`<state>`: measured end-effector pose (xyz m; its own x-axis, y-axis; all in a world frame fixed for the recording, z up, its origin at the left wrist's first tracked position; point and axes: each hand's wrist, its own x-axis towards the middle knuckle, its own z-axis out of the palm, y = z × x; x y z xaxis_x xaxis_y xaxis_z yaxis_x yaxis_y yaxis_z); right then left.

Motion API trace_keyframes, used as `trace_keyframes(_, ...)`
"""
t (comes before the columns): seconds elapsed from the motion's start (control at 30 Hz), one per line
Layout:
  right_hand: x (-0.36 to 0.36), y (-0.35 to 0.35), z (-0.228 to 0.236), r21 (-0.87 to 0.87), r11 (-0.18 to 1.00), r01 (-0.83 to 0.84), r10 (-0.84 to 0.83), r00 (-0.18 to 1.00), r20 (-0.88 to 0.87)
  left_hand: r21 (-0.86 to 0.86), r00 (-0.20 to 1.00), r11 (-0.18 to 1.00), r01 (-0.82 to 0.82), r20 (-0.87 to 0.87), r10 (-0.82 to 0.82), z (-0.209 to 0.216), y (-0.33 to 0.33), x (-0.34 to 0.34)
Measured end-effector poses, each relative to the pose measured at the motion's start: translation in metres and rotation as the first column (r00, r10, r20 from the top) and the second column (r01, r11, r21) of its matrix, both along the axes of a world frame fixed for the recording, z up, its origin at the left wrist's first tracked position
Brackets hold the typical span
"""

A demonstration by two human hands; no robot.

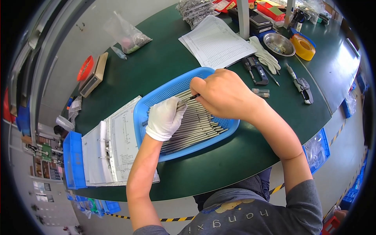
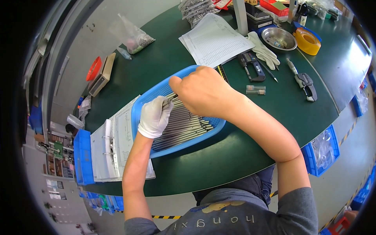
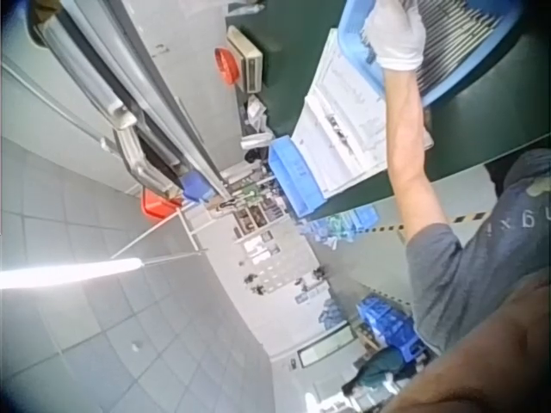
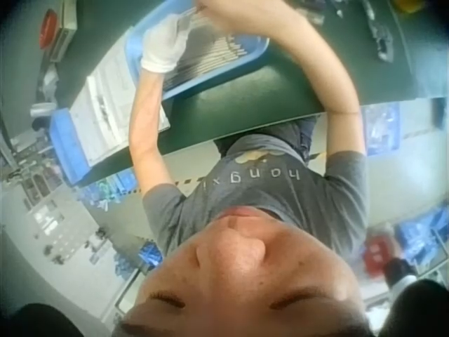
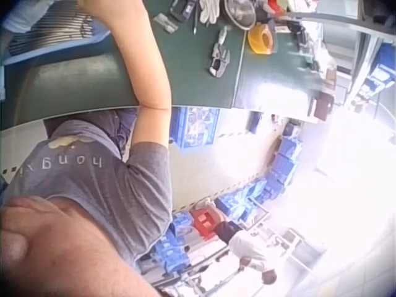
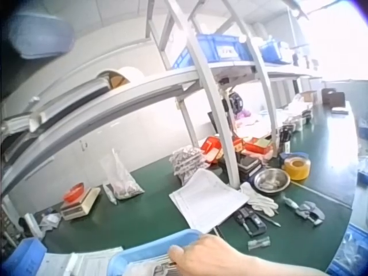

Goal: Inspecting and measuring metal rods using a caliper at a quality control workbench.

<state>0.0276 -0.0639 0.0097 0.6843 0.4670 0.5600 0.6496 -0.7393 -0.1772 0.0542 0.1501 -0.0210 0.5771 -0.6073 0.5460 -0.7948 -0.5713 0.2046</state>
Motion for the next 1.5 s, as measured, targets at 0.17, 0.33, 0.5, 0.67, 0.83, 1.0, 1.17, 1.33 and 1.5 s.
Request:
trace_keyframes(0.17, 0.004, 0.000, 0.001, -0.032, 0.996, -0.080, 0.081, 0.995, 0.058, 0.008, 0.999, 1.000, -0.012, -0.048, 0.012, 0.001, 0.004, 0.000)
trace_keyframes(0.33, 0.002, -0.004, 0.004, 0.068, 0.996, -0.065, 0.064, 0.998, 0.021, 0.038, 0.993, 0.999, -0.027, -0.115, 0.031, -0.002, 0.002, 0.003)
trace_keyframes(0.5, 0.013, -0.009, -0.002, -0.072, 0.995, -0.071, 0.071, 0.997, -0.012, 0.080, 0.992, 0.995, -0.057, -0.107, 0.065, -0.008, 0.000, 0.006)
trace_keyframes(0.67, 0.005, -0.002, 0.000, 0.107, 0.994, -0.012, 0.025, 0.993, -0.119, 0.064, 0.990, 0.995, -0.073, -0.118, 0.080, -0.011, -0.005, 0.007)
trace_keyframes(0.83, 0.006, -0.015, -0.025, 0.105, 0.993, -0.051, 0.053, 0.999, -0.008, 0.036, 0.990, 0.999, -0.030, -0.139, 0.035, -0.013, -0.007, 0.006)
trace_keyframes(1.0, 0.001, -0.026, -0.042, 0.235, 0.970, -0.066, 0.042, 0.994, 0.103, 0.036, 0.997, 0.999, 0.024, -0.075, -0.021, -0.010, -0.011, 0.005)
trace_keyframes(1.17, -0.002, -0.023, -0.039, 0.199, 0.977, -0.082, 0.056, 0.989, 0.134, 0.044, 0.999, 0.998, 0.042, -0.028, -0.041, -0.011, -0.011, 0.006)
trace_keyframes(1.33, 0.000, -0.032, -0.044, 0.168, 0.984, -0.060, 0.036, 0.989, 0.143, 0.022, 0.999, 0.999, 0.046, -0.019, -0.045, -0.010, -0.011, 0.004)
trace_keyframes(1.5, -0.006, -0.020, -0.037, 0.188, 0.981, -0.056, 0.025, 0.986, 0.164, 0.036, 0.997, 0.996, 0.076, -0.009, -0.076, -0.011, -0.009, 0.004)
